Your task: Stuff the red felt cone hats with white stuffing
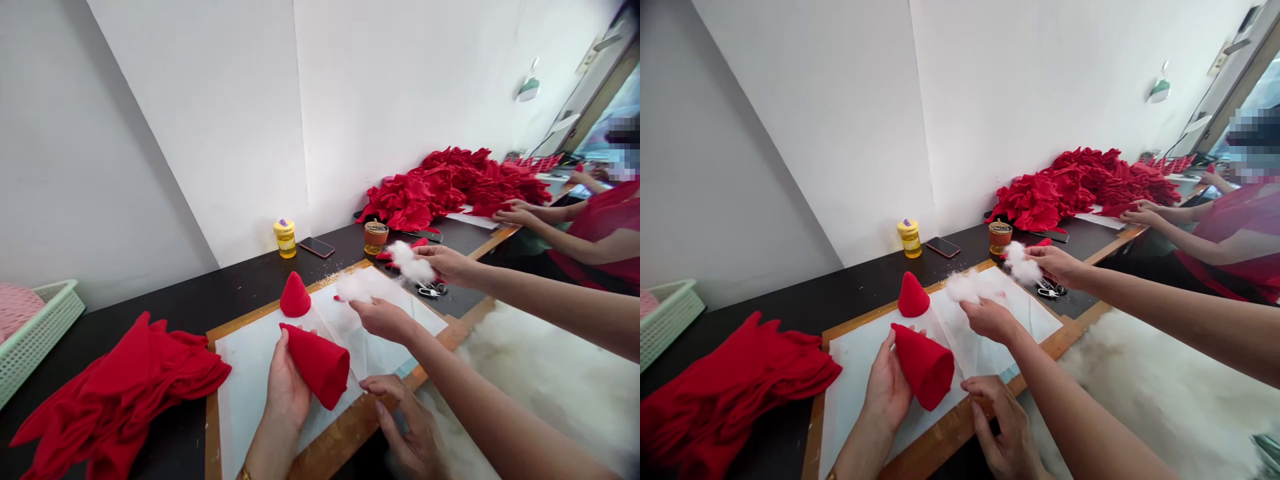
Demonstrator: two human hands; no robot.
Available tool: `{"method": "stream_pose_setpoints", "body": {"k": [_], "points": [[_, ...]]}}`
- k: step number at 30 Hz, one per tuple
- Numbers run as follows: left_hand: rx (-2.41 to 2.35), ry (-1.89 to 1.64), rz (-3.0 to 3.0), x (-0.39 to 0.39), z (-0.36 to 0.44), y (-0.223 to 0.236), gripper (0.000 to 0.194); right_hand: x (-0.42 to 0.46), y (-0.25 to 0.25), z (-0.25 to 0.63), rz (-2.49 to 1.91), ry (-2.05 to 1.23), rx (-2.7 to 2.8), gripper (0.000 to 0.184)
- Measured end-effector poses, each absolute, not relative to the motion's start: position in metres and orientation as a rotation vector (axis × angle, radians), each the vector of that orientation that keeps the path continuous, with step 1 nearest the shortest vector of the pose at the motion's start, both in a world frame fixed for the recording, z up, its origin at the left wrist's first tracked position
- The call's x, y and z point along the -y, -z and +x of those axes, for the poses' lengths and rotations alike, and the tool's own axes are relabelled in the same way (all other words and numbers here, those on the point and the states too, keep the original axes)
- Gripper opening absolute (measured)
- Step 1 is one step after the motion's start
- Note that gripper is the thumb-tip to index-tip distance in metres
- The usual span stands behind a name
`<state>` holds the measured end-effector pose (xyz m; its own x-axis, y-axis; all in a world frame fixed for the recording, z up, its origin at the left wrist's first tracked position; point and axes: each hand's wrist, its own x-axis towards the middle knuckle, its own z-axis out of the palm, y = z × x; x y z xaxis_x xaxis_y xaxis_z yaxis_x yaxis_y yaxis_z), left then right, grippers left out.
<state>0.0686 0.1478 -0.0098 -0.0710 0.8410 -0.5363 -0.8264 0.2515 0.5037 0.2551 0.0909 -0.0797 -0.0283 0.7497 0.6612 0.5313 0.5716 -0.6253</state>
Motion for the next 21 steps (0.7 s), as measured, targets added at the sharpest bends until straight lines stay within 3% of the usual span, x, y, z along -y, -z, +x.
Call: {"method": "stream_pose_setpoints", "body": {"k": [4, 21], "points": [[-0.93, -1.414, 0.0, -0.158, 0.055, 0.013, 0.029, -0.088, 0.082, 0.258, -1.033, -0.3, 1.679, 0.022], [-0.967, -1.461, -0.004, -0.162, 0.036, 0.024, 0.038, -0.088, 0.104, 0.292, -1.11, -0.164, 1.657, 0.018]]}}
